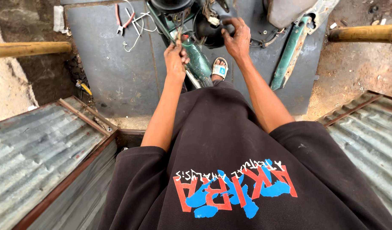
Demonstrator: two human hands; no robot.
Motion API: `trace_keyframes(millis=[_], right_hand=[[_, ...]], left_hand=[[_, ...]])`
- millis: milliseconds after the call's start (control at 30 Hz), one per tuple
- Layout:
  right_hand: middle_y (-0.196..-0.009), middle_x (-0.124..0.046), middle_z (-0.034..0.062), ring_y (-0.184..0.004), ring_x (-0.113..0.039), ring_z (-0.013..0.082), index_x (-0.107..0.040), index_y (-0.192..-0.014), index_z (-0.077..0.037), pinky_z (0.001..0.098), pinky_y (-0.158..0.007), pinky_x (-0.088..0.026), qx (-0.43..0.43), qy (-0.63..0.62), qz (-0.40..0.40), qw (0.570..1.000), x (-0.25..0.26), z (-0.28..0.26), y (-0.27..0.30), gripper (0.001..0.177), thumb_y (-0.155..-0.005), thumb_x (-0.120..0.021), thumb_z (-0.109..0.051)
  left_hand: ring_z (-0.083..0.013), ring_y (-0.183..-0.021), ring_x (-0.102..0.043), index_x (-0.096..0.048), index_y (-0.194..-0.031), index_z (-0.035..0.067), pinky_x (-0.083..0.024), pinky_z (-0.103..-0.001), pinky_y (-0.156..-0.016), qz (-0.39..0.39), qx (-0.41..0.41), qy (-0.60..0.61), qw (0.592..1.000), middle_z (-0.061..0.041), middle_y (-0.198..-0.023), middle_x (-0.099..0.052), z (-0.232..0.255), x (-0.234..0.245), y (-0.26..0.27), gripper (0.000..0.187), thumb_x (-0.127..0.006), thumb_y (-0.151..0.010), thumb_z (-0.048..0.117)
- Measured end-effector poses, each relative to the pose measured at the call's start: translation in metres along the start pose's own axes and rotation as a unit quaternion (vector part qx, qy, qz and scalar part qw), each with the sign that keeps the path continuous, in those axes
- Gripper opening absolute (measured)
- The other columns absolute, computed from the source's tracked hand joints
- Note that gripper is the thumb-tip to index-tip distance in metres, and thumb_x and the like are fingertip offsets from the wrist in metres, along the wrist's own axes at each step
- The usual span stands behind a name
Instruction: The person disassembles the headlight and wiring assembly of a motorcycle using a screwdriver and by hand. They remove the headlight unit, manipulate the internal wiring connectors, and use a wrench to adjust front-end components alongside another person.
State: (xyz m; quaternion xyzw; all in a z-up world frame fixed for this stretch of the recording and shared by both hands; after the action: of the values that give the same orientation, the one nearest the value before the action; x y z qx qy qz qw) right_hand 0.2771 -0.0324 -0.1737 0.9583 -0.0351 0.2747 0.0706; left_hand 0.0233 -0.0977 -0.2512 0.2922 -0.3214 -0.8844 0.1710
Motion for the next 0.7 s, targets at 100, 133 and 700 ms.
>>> trace_keyframes(millis=[100, 133, 700], right_hand=[[-0.117, -0.067, 0.0096, -0.101, -0.07, 0.0302, -0.072, -0.114, -0.006, 0.0408, -0.078, -0.059, 0.139, -0.022, -0.001, 0.99, -0.009, -0.033, -0.005, 0.029, -0.086, -0.075, -0.004], [-0.114, -0.063, 0.0108, -0.098, -0.069, 0.0335, -0.071, -0.115, -0.008, 0.0455, -0.077, -0.055, 0.103, 0.038, 0.005, 0.994, -0.013, -0.03, -0.009, 0.033, -0.083, -0.08, -0.009], [-0.101, -0.065, 0.0128, -0.086, -0.066, 0.0398, -0.062, -0.119, -0.008, 0.0525, -0.067, -0.05, 0.087, 0.169, 0.021, 0.982, -0.028, -0.031, -0.014, 0.052, -0.076, -0.088, -0.019]], left_hand=[[-0.0096, -0.046, -0.044, -0.069, -0.104, 0.005, -0.035, -0.028, -0.045, -0.027, -0.026, -0.145, 0.989, 0.002, -0.063, -0.054, -0.005, -0.002, 0.002, 0.021, -0.054, -0.104, 0.019], [-0.0096, -0.046, -0.044, -0.069, -0.104, 0.005, -0.035, -0.028, -0.045, -0.028, -0.027, -0.146, 0.988, 0.002, -0.063, -0.054, -0.009, -0.003, 0.0, 0.021, -0.054, -0.104, 0.019], [-0.011, -0.083, -0.075, -0.065, -0.102, 0.007, -0.048, -0.026, -0.065, -0.063, -0.028, -0.304, 0.95, -0.003, -0.085, -0.076, -0.039, 0.008, -0.019, 0.019, -0.049, -0.105, 0.015]])
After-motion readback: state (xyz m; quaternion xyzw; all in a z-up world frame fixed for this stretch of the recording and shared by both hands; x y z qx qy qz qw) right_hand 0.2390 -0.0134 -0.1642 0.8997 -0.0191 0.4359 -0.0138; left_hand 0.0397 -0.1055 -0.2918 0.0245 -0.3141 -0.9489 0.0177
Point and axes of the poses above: each hand's wrist, its own y-axis away from the middle knuckle, its own x-axis out of the back of the hand, z = x × y, the point moved 9 cm from there along -y, towards the middle knuckle
